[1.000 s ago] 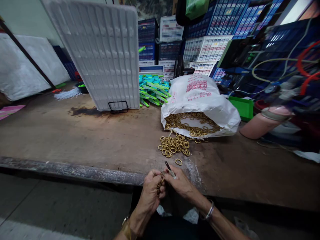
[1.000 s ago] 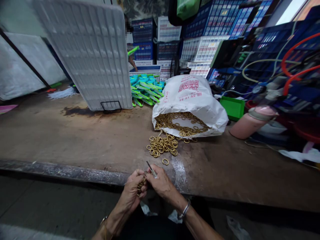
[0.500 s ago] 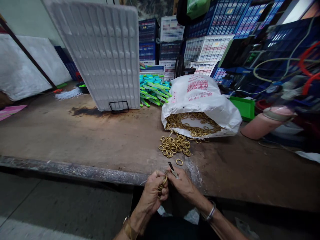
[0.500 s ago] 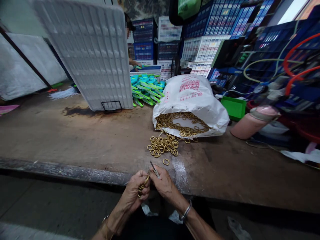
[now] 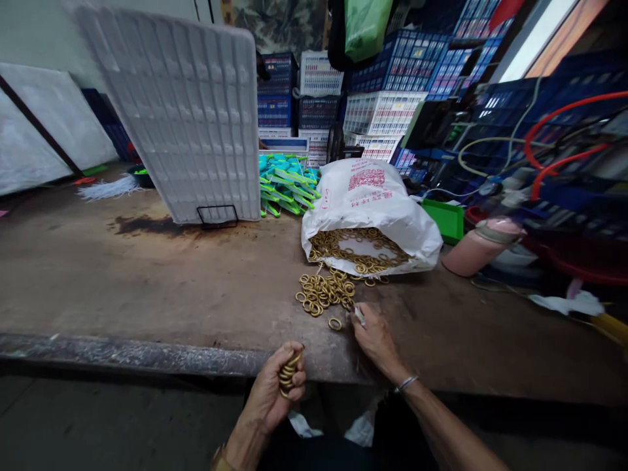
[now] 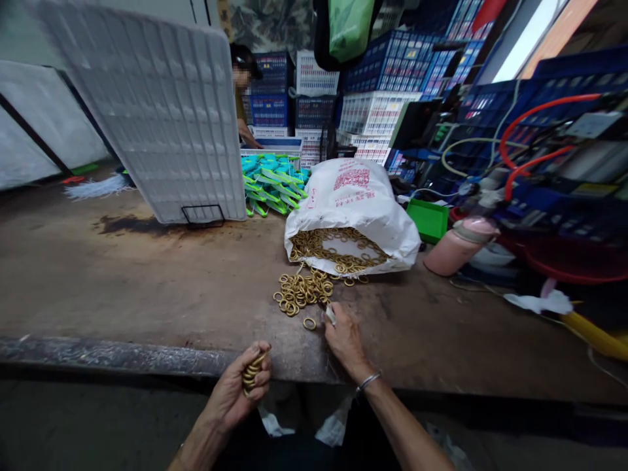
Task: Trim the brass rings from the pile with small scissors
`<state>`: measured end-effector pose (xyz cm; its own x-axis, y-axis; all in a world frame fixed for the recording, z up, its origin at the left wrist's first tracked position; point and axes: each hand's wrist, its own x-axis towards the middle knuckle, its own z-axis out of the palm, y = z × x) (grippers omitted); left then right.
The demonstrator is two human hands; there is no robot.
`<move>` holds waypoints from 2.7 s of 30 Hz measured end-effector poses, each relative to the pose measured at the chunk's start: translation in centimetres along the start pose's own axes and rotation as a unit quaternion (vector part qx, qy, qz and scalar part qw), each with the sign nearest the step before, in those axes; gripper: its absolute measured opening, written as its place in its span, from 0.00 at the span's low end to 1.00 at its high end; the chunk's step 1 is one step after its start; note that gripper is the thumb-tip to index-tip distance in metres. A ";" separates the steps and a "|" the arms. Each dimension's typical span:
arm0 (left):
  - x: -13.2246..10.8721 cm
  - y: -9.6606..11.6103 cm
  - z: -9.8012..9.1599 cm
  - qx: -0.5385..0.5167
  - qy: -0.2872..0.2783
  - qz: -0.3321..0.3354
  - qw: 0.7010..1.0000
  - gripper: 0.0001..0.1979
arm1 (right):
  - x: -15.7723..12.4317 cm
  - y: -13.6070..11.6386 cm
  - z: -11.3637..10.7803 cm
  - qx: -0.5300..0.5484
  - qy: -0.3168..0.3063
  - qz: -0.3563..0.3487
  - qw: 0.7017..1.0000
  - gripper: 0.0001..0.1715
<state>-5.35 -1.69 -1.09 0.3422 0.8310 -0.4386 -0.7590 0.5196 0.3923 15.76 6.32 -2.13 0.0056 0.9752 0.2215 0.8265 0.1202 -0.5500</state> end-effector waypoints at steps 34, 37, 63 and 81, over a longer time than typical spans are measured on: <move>2.5 -1.5 3.2 0.274 0.083 0.096 0.953 0.20 | -1.1 -1.9 0.0 0.004 -0.129 -0.014 0.992 0.05; 2.9 -1.7 3.5 0.312 0.094 0.108 0.939 0.21 | -1.8 -2.9 0.1 0.078 -0.147 -0.031 0.986 0.08; 2.1 -1.1 3.2 0.339 0.064 0.093 0.934 0.14 | -2.0 -6.6 0.2 0.273 -0.201 0.066 0.939 0.14; -1.5 0.2 4.7 0.266 0.017 0.111 0.957 0.15 | -2.8 -9.4 -2.5 0.319 -0.208 -0.029 0.924 0.19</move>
<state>-3.43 -1.85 3.44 0.1803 0.9301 -0.3199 -0.4181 0.3669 0.8310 9.40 1.97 4.43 -0.3539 0.9352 0.0097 0.3179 0.1300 -0.9392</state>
